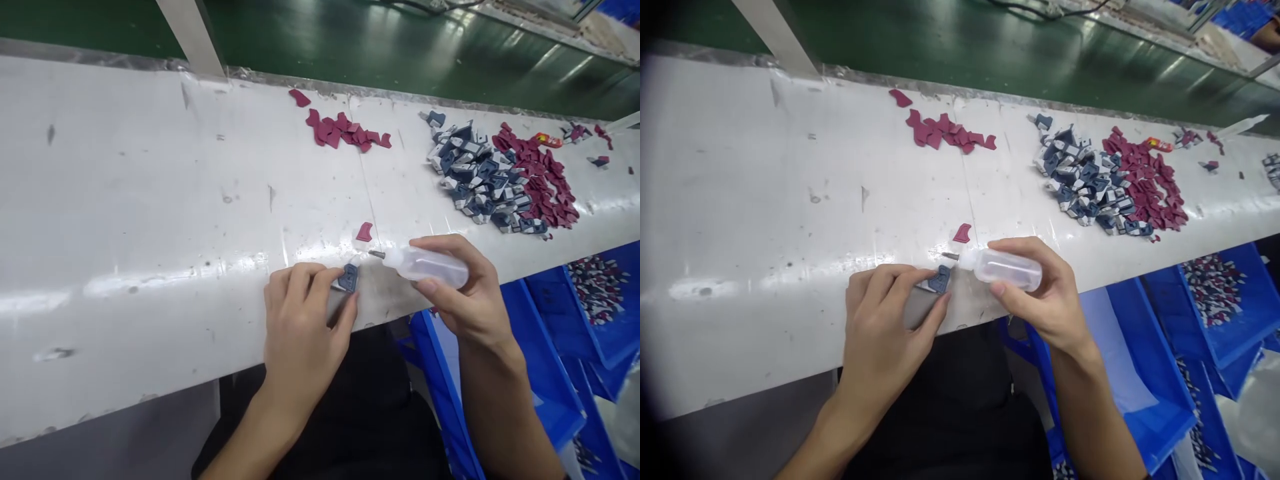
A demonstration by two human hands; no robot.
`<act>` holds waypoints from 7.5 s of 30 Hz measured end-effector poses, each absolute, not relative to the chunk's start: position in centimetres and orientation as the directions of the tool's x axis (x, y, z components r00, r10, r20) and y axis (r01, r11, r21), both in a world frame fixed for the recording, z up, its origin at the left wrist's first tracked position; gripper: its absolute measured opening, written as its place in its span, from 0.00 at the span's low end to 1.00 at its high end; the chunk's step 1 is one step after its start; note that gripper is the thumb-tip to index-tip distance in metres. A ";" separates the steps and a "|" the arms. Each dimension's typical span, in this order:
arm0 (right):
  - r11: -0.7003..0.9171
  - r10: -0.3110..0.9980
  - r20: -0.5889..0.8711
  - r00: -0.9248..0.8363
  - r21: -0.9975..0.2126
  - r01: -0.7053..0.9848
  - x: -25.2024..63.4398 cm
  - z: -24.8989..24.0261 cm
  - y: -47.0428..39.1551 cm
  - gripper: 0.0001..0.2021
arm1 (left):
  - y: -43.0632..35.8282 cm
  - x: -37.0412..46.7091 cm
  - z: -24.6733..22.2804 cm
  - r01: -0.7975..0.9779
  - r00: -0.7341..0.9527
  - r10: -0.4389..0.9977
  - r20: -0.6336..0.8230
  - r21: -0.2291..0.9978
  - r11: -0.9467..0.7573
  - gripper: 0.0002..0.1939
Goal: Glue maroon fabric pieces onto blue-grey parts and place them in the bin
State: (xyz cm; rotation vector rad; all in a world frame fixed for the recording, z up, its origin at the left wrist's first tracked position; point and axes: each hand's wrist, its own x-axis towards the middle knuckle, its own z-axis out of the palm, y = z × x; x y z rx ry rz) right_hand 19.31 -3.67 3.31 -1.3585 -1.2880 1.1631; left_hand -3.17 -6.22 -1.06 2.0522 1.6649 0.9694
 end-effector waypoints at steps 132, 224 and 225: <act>0.073 0.992 -0.075 -0.105 -0.343 0.936 13.9 4.7 0.7 0.09 | -6.3 -2.7 -1.8 0.783 0.053 0.909 0.414 0.548 -0.295 0.08; -0.065 0.981 -0.134 -0.143 -0.912 0.405 14.3 3.2 -1.5 0.09 | -6.4 -2.7 -1.9 0.782 0.086 0.908 0.410 0.537 -0.316 0.09; -0.067 0.980 -0.136 -0.144 -0.913 0.401 14.3 3.3 -1.7 0.08 | -6.4 -2.7 -1.8 0.777 0.083 0.909 0.408 0.545 -0.316 0.09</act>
